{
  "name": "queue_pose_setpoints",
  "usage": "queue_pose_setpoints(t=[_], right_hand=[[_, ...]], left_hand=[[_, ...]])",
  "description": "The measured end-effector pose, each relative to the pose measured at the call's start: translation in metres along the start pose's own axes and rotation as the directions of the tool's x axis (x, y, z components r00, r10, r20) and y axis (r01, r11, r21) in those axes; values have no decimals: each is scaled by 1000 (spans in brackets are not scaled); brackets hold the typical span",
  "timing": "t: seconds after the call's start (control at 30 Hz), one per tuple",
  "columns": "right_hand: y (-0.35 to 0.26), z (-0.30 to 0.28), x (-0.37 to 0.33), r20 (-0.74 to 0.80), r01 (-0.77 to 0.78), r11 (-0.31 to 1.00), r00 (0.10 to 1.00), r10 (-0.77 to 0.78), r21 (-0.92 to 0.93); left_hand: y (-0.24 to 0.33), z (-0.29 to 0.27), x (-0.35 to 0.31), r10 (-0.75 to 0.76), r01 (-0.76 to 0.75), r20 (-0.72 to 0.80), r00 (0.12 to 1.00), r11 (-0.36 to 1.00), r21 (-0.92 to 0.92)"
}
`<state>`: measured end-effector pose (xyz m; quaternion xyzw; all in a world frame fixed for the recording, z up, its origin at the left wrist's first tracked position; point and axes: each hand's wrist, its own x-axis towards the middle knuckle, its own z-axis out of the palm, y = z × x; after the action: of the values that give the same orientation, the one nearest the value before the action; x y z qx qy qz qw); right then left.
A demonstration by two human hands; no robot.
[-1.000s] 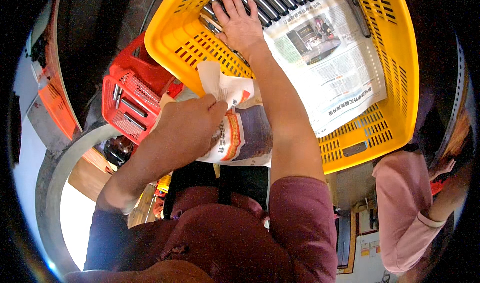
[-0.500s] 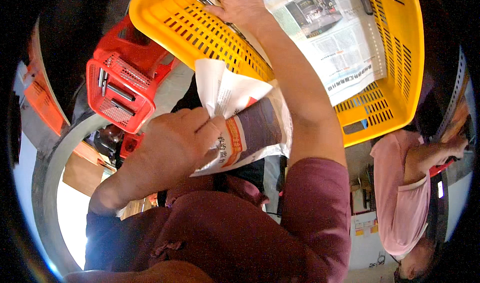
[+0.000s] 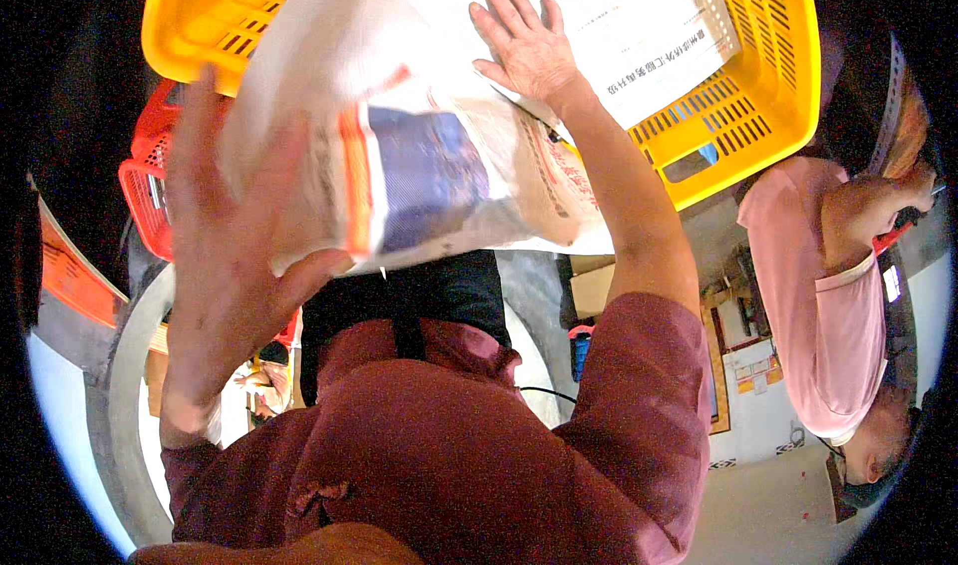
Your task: The person transfers cylindrical metal objects from a red basket to a yellow basket lined with newspaper. They handle the cylinders one by one, arranging them in rows within the yellow basket. The person also adjusts the newspaper lining and briefly picks up a white sack from the floor.
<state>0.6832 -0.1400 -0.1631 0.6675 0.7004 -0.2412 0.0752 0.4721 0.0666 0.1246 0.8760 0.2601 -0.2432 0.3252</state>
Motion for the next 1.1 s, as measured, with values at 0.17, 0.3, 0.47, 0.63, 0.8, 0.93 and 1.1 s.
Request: queue_pose_setpoints(t=[0.17, 0.3, 0.47, 0.63, 0.8, 0.93, 1.1], right_hand=[[5, 12, -7, -33, 2, 1000, 999, -2, 16], [3, 6, -7, 4, -25, 999, 1000, 25, 24], [-3, -1, -3, 72, -17, 996, 997, 24, -91], [-3, 1, -4, 139, -35, 989, 989, 55, -142], [0, 2, -6, 43, -14, 1000, 999, 14, -8], [3, -3, -6, -59, 39, 990, 998, -31, 139], [2, -2, -5, -51, 24, 994, 999, -18, 109]], left_hand=[[23, -7, 21, 192, -206, 128, 973, 973, 105], [20, 65, 67, 363, -386, 150, 920, 905, 179], [-9, 103, 80, 360, -441, 320, 876, 866, 234], [40, 84, 67, 445, -559, 404, 799, 799, 225], [76, 80, 35, 343, -433, 499, 796, 899, 72], [79, 63, 14, 368, -384, 519, 771, 920, -82], [66, 38, -14, 350, -452, 602, 718, 892, 21]])
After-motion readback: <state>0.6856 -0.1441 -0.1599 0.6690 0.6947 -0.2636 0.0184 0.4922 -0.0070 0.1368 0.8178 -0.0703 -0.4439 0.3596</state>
